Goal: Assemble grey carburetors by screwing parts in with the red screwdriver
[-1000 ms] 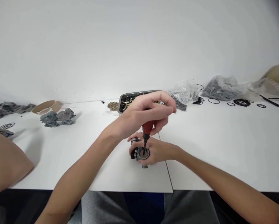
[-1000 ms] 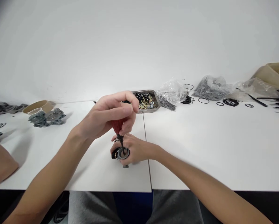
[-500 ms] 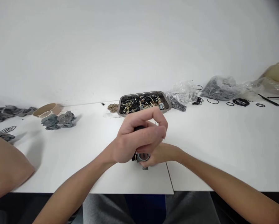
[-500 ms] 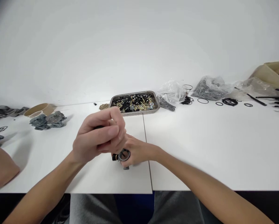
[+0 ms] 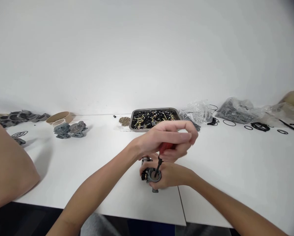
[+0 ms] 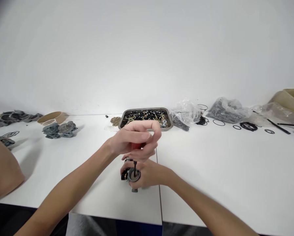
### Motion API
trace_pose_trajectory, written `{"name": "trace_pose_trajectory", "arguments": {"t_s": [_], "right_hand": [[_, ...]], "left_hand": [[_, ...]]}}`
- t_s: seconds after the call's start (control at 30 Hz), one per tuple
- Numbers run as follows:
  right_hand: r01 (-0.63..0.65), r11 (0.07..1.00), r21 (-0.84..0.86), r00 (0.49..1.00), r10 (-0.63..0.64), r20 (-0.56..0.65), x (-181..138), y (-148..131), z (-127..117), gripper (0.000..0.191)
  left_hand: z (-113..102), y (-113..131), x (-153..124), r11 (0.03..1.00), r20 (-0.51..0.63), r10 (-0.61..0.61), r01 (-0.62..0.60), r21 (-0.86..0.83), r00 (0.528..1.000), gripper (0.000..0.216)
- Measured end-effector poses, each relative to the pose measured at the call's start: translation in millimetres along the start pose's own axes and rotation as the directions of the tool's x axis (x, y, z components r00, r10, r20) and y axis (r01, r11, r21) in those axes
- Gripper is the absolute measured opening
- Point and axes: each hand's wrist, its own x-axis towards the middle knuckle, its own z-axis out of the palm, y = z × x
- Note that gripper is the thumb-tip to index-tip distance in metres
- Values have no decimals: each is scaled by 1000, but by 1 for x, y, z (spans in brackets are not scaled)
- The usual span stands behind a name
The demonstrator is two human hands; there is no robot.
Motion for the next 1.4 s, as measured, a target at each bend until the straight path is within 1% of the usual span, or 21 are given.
{"name": "trace_pose_trajectory", "arguments": {"t_s": [0.03, 0.1, 0.17, 0.23, 0.4, 0.5, 0.6, 0.67, 0.73, 0.8, 0.83, 0.87, 0.93, 1.0, 1.03, 1.1, 1.17, 1.23, 1.27, 1.33, 1.4], "right_hand": [[-4, 1000, -17, 1000, 4, -12, 0, -1, 0, 40], [0, 999, -41, 1000, 0, -11, 0, -3, -1, 40], [5, 1000, -23, 1000, -5, 10, 1, -4, -3, 40], [18, 1000, -3, 999, -18, 36, 3, -4, -3, 37], [95, 995, -21, 995, -94, 17, 4, -1, -3, 36], [106, 994, -19, 994, -107, -7, 2, 1, -3, 40], [107, 994, -33, 994, -108, -12, 2, 2, -2, 41], [121, 992, -44, 993, -121, -10, 2, 5, -1, 39], [134, 989, -59, 990, -136, -26, 2, 7, 1, 35], [143, 987, -68, 988, -146, -48, 3, 9, 2, 33], [141, 988, -67, 988, -145, -52, 2, 9, 3, 34], [136, 989, -60, 989, -139, -49, 2, 8, 3, 35], [118, 992, -34, 992, -119, -27, 1, 6, 2, 38], [97, 995, -19, 995, -97, -15, 0, 4, 1, 39], [90, 996, -21, 996, -90, -13, 0, 3, 0, 39], [87, 995, -43, 996, -87, -16, 1, 4, 2, 39], [104, 992, -68, 994, -107, -36, 2, 8, 4, 40], [147, 986, -82, 986, -152, -64, 4, 12, 7, 38], [170, 982, -85, 982, -176, -75, 5, 14, 7, 37], [193, 979, -72, 977, -199, -81, 5, 14, 7, 34], [156, 987, -39, 986, -158, -45, 4, 11, 5, 32]], "left_hand": [[6, 1, -1, 997, -156, 27, -14, 81, 987, 16], [19, 2, -5, 980, -397, 91, -12, 197, 913, 17], [27, 0, -11, 975, -497, 145, -36, 221, 856, 15], [31, -3, -18, 973, -494, 194, -100, 210, 848, 12], [27, -8, -32, 970, -277, 234, -202, 137, 932, 21], [22, -4, -34, 983, -197, 178, -167, 70, 964, 20], [11, -1, -29, 994, -16, 101, -102, -43, 995, 16], [1, -1, -23, 986, 179, 100, -73, -148, 979, 15], [-10, -4, -18, 969, 384, 141, -47, -243, 912, 15], [-18, -7, -15, 956, 501, 173, -22, -293, 848, 15], [-19, -7, -14, 953, 514, 179, -18, -303, 839, 15], [-18, -7, -13, 956, 496, 166, -16, -293, 852, 15], [-10, -4, -14, 982, 344, 93, -29, -188, 934, 15], [3, 0, -14, 999, 10, 30, -30, 43, 1000, 13], [10, 3, -15, 988, -189, 42, -12, 157, 981, 14], [24, 6, -16, 961, -499, 126, 19, 275, 857, 21], [35, 6, -18, 962, -653, 180, 6, 272, 736, 24], [41, 3, -21, 963, -698, 219, -38, 265, 682, 23], [42, 1, -23, 959, -686, 243, -63, 276, 686, 21], [43, -2, -26, 949, -612, 281, -118, 293, 740, 16], [40, -3, -27, 955, -471, 259, -150, 256, 844, 8]]}}
